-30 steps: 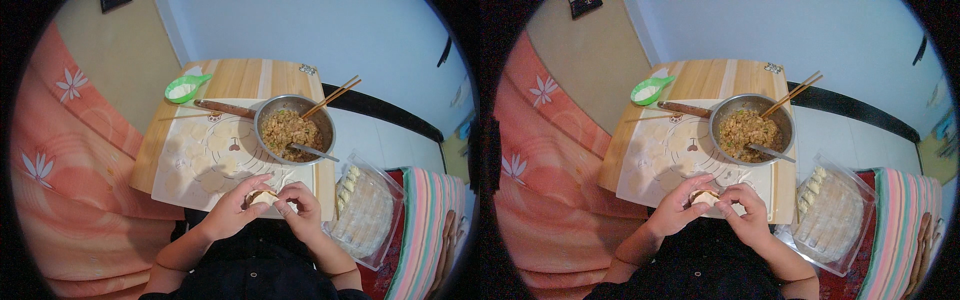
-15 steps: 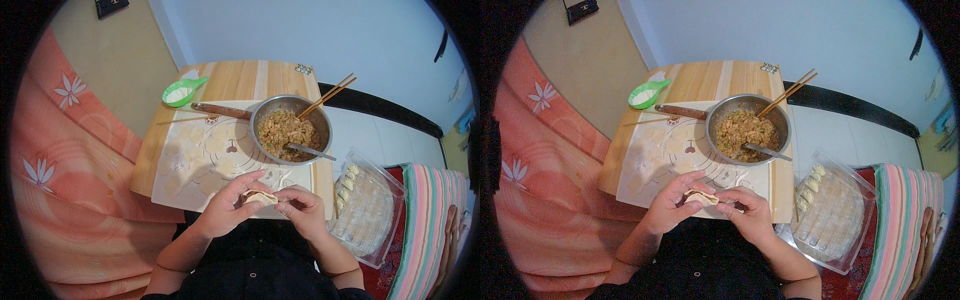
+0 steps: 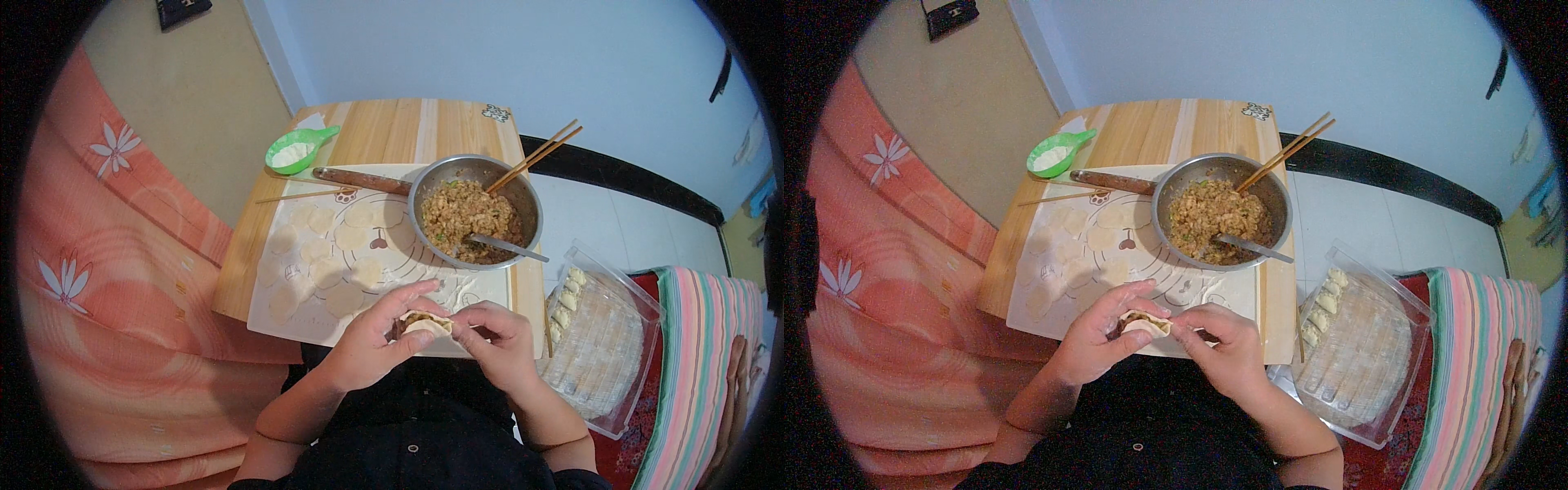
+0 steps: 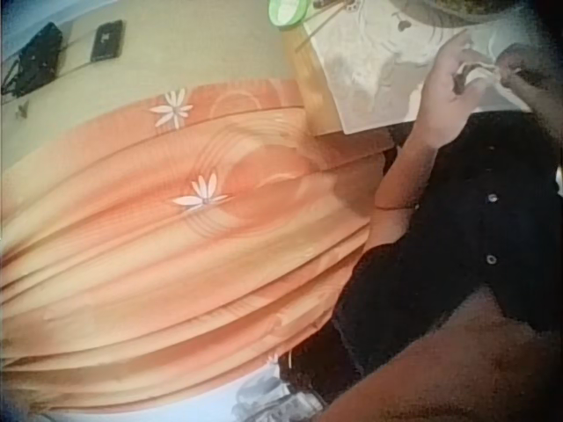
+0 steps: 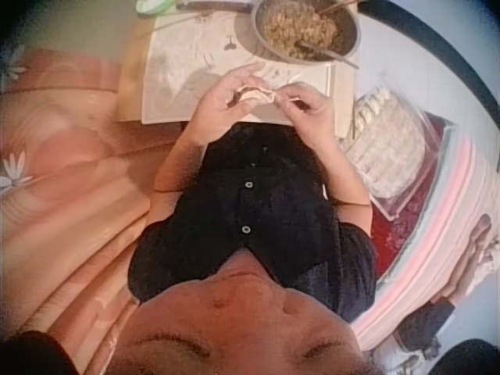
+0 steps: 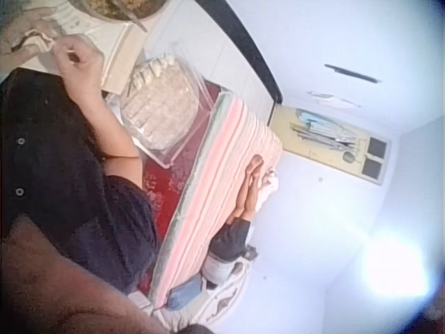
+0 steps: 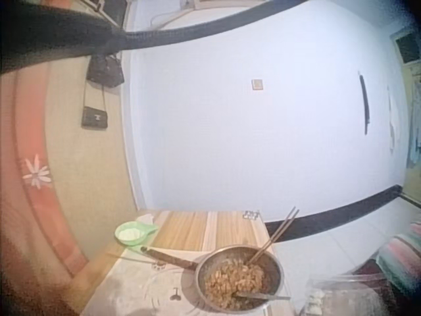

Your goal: The person prepares dumplings by placing a meat filling onto round dough wrappers using a spoon. They fold the wrappers over the filling and pinch the edges to seal them. The finished dumplings are placed into a plastic container on the table.

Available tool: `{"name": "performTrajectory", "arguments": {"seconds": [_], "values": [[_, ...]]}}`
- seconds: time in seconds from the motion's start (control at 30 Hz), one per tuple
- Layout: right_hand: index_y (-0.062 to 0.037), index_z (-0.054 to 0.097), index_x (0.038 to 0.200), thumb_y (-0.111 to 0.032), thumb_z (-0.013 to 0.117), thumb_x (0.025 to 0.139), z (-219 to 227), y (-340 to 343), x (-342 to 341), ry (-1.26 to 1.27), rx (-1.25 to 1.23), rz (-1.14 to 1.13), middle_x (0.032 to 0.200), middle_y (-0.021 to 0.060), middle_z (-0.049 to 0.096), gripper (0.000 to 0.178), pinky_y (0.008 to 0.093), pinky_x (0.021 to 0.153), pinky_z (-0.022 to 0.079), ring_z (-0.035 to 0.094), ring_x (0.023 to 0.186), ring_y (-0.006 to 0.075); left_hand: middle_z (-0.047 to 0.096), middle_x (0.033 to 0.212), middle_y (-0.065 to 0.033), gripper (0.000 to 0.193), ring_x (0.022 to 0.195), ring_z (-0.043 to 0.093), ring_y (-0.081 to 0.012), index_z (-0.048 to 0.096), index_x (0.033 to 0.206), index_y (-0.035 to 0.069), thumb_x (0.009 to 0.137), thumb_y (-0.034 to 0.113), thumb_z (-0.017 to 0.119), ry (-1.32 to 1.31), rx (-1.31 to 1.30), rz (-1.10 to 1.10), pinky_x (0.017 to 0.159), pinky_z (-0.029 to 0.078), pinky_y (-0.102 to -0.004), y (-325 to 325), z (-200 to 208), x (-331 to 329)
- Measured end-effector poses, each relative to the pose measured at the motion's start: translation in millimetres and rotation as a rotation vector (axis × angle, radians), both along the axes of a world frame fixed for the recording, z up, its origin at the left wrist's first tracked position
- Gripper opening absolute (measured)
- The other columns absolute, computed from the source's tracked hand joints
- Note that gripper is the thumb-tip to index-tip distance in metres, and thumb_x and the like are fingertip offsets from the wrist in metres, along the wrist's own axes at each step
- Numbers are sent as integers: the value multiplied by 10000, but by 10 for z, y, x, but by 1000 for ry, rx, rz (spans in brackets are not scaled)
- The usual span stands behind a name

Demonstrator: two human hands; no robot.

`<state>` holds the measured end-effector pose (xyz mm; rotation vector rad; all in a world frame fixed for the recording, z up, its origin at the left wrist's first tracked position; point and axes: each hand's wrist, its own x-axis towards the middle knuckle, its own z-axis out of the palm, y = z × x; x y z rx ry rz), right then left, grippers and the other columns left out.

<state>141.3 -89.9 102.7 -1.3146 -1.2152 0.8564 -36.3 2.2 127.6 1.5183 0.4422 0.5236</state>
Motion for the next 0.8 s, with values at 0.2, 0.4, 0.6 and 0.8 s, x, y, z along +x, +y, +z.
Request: {"name": "performTrajectory", "arguments": {"seconds": [0.2,0.4,0.6,0.8], "values": [[-17,685,974,-54,703,784,70,-10,16,-163,166,-16,903,117,657,195,282,678,512,632,774,188,560,1143,-75,566,1056,515,-121,313,1386,29,881,27,568,23,9,57,914,414,-262,-7,0,-2],[-12,685,941,-49,702,786,81,7,26,-163,139,15,878,114,657,160,264,633,509,631,729,185,575,1107,-81,578,1034,537,-136,318,1381,29,867,27,582,67,129,77,904,427,-272,-38,-20,5],[-10,687,918,-33,696,779,117,-33,-37,-128,67,1,832,113,654,141,265,661,506,629,743,180,590,1090,-88,605,1013,566,-163,320,1388,57,852,34,600,143,200,75,901,434,-289,-67,24,-12],[-13,663,911,-23,701,755,176,-30,-21,-349,262,-48,843,122,652,161,313,659,513,634,747,259,575,1123,-115,620,1025,581,-227,315,1397,87,851,59,607,207,332,55,895,444,-321,-75,35,-15]]}}
